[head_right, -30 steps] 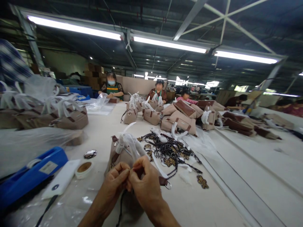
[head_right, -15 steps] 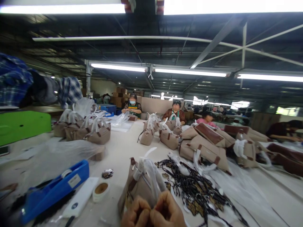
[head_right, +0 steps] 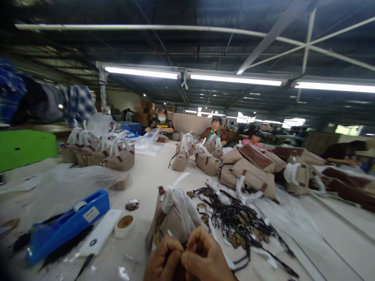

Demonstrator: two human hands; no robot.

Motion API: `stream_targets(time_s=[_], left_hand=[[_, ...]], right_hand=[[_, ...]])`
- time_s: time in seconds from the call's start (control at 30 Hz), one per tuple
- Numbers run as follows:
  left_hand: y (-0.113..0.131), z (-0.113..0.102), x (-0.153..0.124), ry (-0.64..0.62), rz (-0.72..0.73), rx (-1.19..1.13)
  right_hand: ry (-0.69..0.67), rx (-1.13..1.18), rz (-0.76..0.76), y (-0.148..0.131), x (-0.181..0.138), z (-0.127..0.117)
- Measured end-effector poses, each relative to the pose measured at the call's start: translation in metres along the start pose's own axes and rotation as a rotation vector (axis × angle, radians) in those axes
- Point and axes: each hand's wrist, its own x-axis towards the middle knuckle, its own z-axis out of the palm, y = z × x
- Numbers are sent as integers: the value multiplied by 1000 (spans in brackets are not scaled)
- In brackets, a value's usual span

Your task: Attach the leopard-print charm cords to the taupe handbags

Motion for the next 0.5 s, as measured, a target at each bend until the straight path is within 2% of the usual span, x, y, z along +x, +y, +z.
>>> stream_targets(time_s=[0.07,0.17,0.23,0.27,0.3,0.37,0.43,0.5], left_hand=[[6,-6,0,-65,13,22],[11,-14,2,-126,34,31],[11,-17,2,-70,8,-13],[11,-19,3,-16,-2,-33],[10,-21,4,42,-3,-45],[7,-26,7,166,13,-47],[5,-32,11,270,0,-42],[2,-41,16,345,-27,-40]], right_hand=[[91,-115,-33,-6,-5,-4],[360,-496,-183,-17,-13,-30],[512,-757,-267,-22,-15,-56],[538,-839,-258,-22,-14,-68],[521,-883,-214,-21,-13,-79],[357,-906,-78,-14,-7,-91],[159,-934,15,-5,2,-93],[52,-1022,17,1,12,-86]])
